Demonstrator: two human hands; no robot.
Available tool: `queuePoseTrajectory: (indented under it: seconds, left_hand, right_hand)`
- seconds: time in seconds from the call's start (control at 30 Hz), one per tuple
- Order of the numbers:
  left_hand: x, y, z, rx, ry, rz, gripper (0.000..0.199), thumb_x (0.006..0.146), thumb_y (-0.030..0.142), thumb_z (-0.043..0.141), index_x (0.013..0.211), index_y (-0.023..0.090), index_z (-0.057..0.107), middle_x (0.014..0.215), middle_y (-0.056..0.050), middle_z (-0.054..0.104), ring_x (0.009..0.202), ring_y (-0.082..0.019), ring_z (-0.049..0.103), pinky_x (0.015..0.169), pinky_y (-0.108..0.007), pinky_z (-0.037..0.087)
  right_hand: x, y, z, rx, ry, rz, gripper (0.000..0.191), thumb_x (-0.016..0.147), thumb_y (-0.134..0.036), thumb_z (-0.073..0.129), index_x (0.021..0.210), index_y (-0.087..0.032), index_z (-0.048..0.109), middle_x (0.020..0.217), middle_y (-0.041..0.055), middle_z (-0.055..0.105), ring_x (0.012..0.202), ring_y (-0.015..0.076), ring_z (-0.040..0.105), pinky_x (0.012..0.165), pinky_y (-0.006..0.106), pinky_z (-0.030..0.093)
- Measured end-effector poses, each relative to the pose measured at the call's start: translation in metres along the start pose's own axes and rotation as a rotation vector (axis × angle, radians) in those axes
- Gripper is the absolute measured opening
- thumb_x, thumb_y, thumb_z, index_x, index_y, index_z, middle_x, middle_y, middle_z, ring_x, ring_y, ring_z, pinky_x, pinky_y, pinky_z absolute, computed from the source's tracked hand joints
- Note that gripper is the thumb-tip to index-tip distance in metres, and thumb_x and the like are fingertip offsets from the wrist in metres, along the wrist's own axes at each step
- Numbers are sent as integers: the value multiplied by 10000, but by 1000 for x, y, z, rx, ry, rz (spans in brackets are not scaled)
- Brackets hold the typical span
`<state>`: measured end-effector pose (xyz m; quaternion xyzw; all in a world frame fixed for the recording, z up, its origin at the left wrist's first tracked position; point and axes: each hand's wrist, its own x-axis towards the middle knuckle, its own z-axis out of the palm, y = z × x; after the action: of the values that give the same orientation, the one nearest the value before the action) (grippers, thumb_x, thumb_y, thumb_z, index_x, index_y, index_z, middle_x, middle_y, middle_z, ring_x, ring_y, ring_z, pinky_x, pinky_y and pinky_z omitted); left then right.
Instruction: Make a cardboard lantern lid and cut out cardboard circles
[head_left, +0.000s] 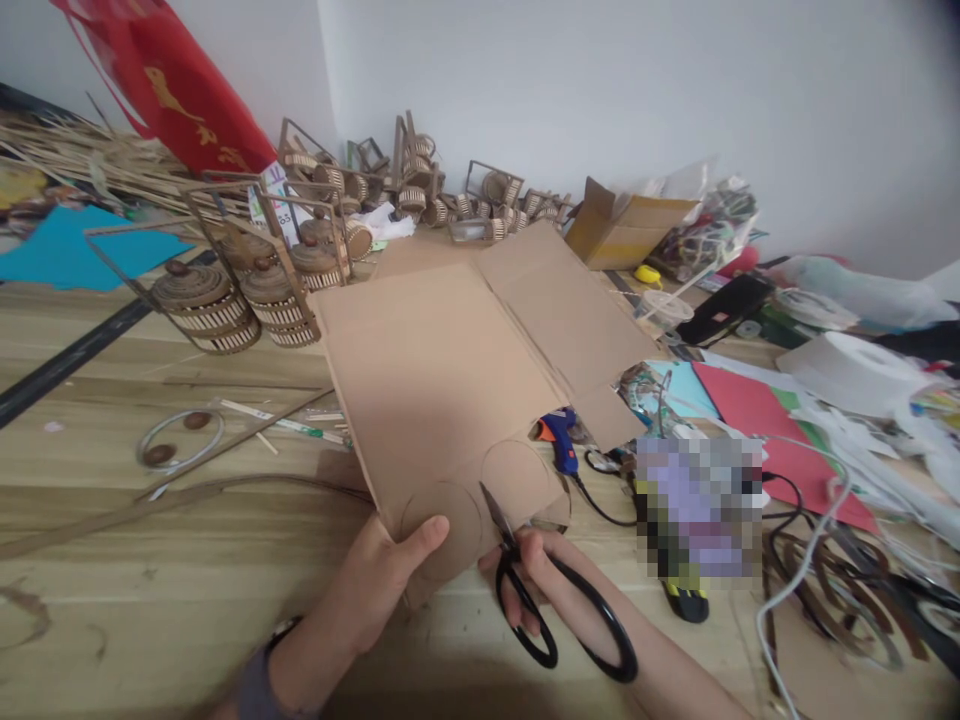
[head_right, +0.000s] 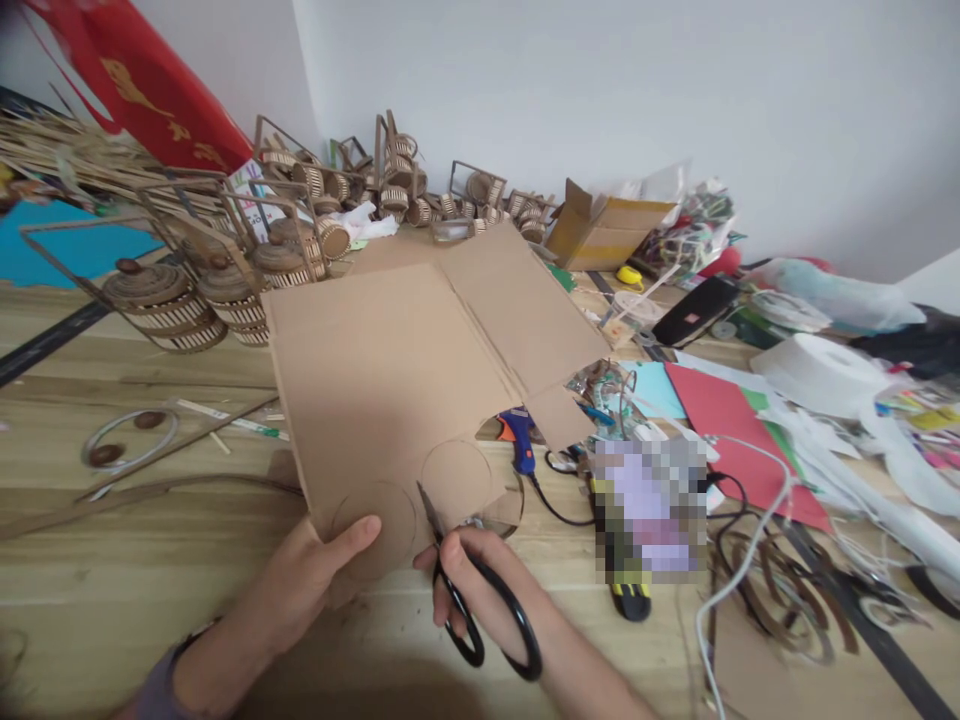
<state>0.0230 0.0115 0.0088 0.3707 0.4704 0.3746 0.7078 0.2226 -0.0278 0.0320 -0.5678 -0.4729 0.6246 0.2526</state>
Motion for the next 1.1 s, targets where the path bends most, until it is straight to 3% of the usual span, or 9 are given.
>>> queuePoseTrajectory:
  seconds: [0.27,0.5,0.63,0.8,1.1]
  left_hand:
    - [0,0,-1,-176,-75,-63,547,633,532,841,1006,154,711,1001,-105,787,1020,-332,690,885,-411,524]
    - [-2,2,2,1,-28,9,515,702,539,779,1036,153,717,1073,-120,773,1051,-328,679,922,-415,516]
    - [-4,6,2,62,-23,34,513,714,542,758,1042,149,720,1066,-121,775,1030,-324,684,909,-403,520]
    - [-4,6,1,27,-41,15,516,698,558,764,1010,148,723,1035,-115,781,1004,-326,687,881,-395,521]
    - [-3,-4,-1,-66,-52,-9,561,694,541,785,1082,145,699,1093,-129,767,1055,-346,673,905,-425,512]
  right_hand:
    - [5,2,3,-82,-21,-146,803,749,-920,333,615,-164,567,520,20,529,445,112,483,445,240,375]
    - [4,5,2,31,-26,4,897,698,-948,354,857,-115,646,535,10,568,407,101,467,423,227,364]
    - [6,11,5,13,10,-33,862,699,-935,396,822,-116,634,536,8,566,393,81,448,408,208,346]
    - [6,17,10,1,48,-50,798,742,-899,415,804,-132,629,443,-45,478,324,65,360,334,192,264]
    - [3,25,16,-38,109,-39,741,785,-870,394,781,-157,595,400,-76,431,304,50,304,320,171,231]
